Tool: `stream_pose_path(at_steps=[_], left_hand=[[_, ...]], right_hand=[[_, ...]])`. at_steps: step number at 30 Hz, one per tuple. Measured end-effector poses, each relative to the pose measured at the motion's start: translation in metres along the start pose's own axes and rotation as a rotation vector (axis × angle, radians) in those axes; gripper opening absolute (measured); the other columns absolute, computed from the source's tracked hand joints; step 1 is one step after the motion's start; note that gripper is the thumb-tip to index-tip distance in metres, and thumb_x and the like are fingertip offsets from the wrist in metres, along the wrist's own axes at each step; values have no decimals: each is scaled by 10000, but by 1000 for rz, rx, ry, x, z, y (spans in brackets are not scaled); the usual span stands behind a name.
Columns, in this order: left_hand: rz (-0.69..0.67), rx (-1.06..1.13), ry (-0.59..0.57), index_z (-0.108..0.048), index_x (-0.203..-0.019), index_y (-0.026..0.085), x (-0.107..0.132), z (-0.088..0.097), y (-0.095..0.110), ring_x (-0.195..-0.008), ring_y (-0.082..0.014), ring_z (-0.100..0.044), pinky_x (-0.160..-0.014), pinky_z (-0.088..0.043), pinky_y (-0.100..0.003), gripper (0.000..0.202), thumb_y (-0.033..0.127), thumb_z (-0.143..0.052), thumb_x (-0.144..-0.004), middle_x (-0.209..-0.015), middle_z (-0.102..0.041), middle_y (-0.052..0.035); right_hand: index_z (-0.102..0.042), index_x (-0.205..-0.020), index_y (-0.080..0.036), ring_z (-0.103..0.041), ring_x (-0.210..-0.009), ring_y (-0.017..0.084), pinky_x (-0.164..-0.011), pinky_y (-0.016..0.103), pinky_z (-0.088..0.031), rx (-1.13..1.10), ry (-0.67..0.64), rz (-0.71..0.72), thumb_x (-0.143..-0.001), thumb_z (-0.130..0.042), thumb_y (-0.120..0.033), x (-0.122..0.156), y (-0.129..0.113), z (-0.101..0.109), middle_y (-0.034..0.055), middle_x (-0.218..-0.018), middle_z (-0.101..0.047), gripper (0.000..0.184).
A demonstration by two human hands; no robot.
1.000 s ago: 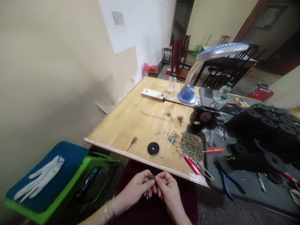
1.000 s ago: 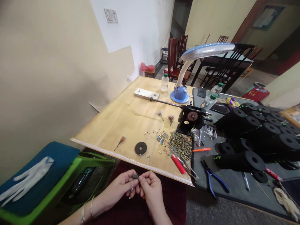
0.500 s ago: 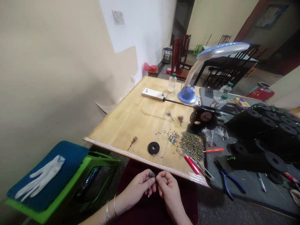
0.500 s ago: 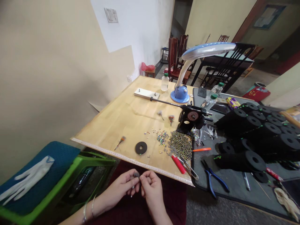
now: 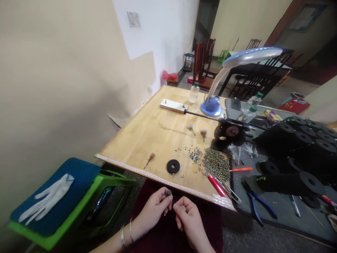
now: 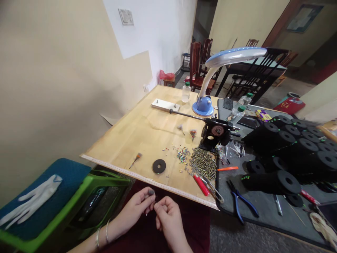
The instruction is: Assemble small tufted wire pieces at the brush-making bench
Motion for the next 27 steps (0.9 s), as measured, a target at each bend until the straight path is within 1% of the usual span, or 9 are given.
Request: stream_pose_path(at_steps=[6,13,18,21,27], left_hand=[[-23,-4,11,-455,-731,193,1,0,4,-552,-91,-414,-525,-359,-224,360,514,-602,-802,-628,-451,58],[-82,-60,7,-465,-759,191,3,1,4,-565,-103,-453,-547,-385,-231,306,466,-555,-859,-626,-490,42],[-90,-65,14,-466,-776,192,3,1,4,-561,-101,-454,-543,-379,-226,296,461,-548,-867,-626,-491,45],[-98,-68,18,-463,-775,192,3,1,5,-559,-98,-441,-540,-375,-224,276,438,-543,-872,-637,-480,48],[-112,-110,6,-471,-782,190,4,0,6,-575,-108,-452,-551,-381,-228,227,383,-514,-892,-640,-491,38]], right_hand=[[-485,-707,-201,-250,-328,56,-368,183,-169,-4,-7,-22,-723,-650,-651,-1,3,-1,-93,-364,-424,480],[-494,-705,-196,-244,-316,49,-359,182,-152,-5,3,-33,-717,-650,-653,-2,5,1,-92,-361,-427,483],[-478,-701,-201,-247,-314,47,-359,180,-150,-29,3,-34,-719,-664,-629,-1,4,0,-101,-356,-415,467],[-481,-702,-199,-249,-318,47,-361,181,-159,-15,4,-33,-729,-659,-613,0,3,-1,-96,-358,-425,452],[-499,-706,-191,-251,-313,48,-357,184,-150,-6,4,-43,-724,-653,-638,-2,4,0,-92,-357,-431,474]])
Point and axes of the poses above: each hand's wrist, its own x-axis away from the middle knuckle, its own z-axis out of the back of the hand, y = z × x, the point moved 6 cm from there along -x, towards the middle knuckle
